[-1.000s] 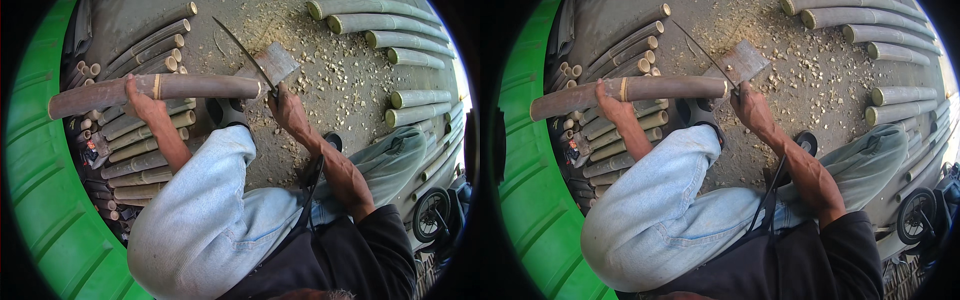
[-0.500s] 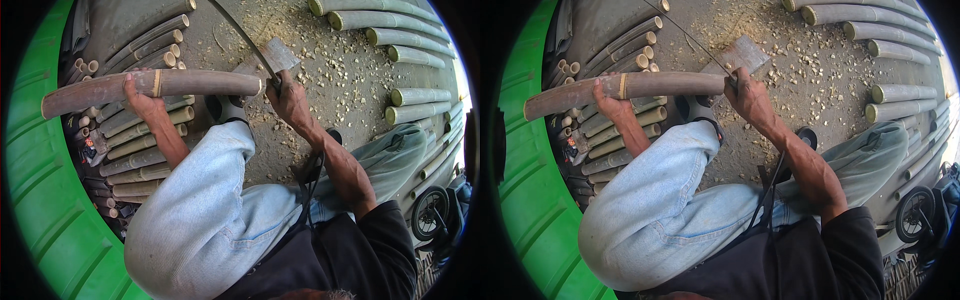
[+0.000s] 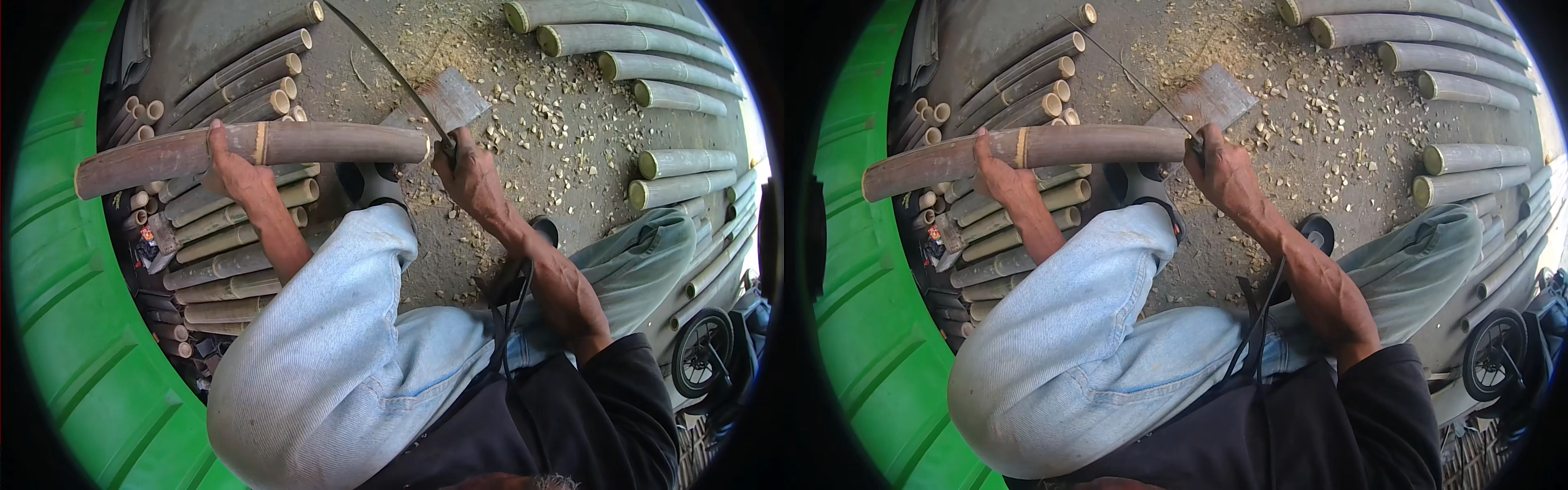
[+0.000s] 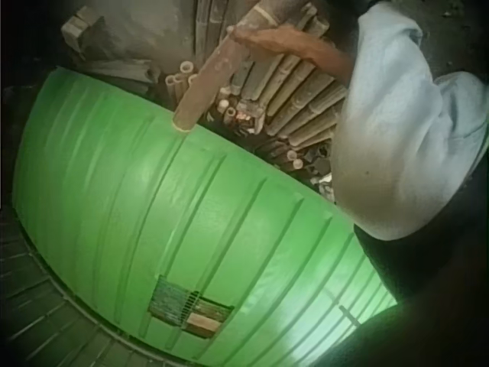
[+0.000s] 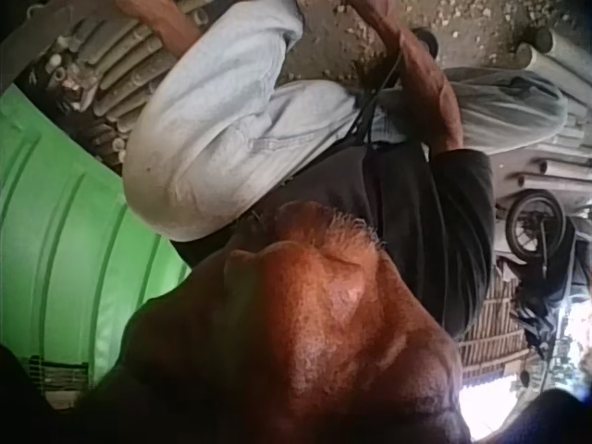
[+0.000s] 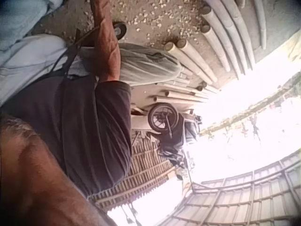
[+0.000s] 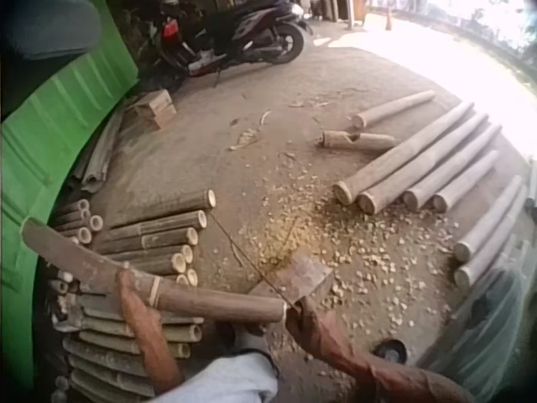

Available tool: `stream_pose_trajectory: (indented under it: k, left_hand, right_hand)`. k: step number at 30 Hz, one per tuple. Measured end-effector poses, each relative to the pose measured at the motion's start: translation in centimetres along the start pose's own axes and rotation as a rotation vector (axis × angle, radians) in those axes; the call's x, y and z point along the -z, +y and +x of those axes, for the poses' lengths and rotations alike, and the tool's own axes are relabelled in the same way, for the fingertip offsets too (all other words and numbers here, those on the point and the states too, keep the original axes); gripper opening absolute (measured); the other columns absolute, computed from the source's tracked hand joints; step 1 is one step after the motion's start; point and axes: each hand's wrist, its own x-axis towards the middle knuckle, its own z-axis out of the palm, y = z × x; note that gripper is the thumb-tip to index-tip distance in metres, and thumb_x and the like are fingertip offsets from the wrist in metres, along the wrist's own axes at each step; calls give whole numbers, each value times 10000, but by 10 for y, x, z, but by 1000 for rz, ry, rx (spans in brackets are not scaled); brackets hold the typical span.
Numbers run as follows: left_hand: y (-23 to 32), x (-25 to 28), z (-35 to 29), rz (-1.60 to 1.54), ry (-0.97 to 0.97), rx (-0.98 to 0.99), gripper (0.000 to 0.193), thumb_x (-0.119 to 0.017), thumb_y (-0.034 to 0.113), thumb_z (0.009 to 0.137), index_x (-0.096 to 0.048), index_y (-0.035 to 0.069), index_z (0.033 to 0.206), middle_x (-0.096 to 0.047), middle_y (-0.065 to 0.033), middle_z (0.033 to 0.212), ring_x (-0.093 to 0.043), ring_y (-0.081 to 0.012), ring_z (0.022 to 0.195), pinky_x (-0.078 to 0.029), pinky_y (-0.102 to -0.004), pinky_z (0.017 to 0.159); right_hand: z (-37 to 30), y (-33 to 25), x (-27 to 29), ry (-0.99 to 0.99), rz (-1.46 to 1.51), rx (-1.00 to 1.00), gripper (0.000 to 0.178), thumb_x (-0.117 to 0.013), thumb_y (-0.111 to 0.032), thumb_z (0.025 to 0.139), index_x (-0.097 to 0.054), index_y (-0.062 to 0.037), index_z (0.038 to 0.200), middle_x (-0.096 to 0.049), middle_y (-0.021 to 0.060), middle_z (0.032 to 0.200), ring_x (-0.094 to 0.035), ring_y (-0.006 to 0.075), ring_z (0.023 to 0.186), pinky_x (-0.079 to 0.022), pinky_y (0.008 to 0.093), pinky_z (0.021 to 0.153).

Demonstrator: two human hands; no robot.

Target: The person is using a machete to shape and carve a piece of bamboo while sitting on the ground.

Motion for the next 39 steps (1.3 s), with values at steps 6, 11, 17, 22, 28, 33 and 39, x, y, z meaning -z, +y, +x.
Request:
stream_pose_trajectory:
  k: [6,11,17,22,28,33,39]
  left_hand:
    - [1,-2,0,2,3,-79,596,-765,299,885,-565,-55,1322,-599,-147,1248,-622,-282,1111,-531,-436,971]
    - [3,-8,-2,-35,-15,-58,589,-769,290,883,-570,-70,1304,-610,-152,1235,-629,-277,1102,-531,-432,968]
    - [3,-8,-5,18,19,-70,563,-778,291,876,-596,-64,1275,-619,-147,1214,-626,-261,1091,-530,-429,956]
    - [8,-5,-10,-47,17,-20,501,-770,285,878,-609,-39,1225,-630,-141,1153,-629,-251,1066,-525,-429,967]
    - [6,22,-6,-170,-253,-39,487,-682,331,914,-567,-39,1209,-634,-169,1106,-636,-326,1077,-503,-491,1048]
    - [3,36,-7,-142,-314,-62,501,-679,348,909,-570,-41,1204,-634,-173,1106,-634,-329,1098,-493,-498,1063]
    - [6,39,-11,-120,-311,-68,519,-679,359,907,-579,-37,1227,-635,-161,1126,-627,-324,1141,-486,-497,1073]
  right_hand:
    - [-11,10,-12,-267,-306,-357,263,-638,-187,964,-532,46,1025,-665,294,729,-701,465,691,-535,530,615]
    - [-9,0,-1,-81,-118,-130,232,-633,-157,964,-518,37,1019,-659,289,711,-692,474,654,-532,546,588]
    - [-15,15,-10,-151,-150,-211,172,-580,-122,972,-543,42,1004,-653,283,709,-702,458,679,-537,541,605]
    - [-34,53,-13,-301,-185,-335,225,-579,-158,965,-552,66,959,-649,306,730,-682,475,699,-511,553,619]
    - [-2,14,3,-177,-130,-215,243,-612,-179,965,-508,35,1013,-649,293,722,-677,474,682,-511,540,596]
    - [2,10,-8,77,-14,212,242,-638,-165,946,-531,25,1051,-666,287,771,-685,458,693,-538,529,604]
    - [-12,23,-13,-223,-228,-283,264,-595,-214,990,-509,35,982,-641,288,716,-662,485,662,-506,547,592]
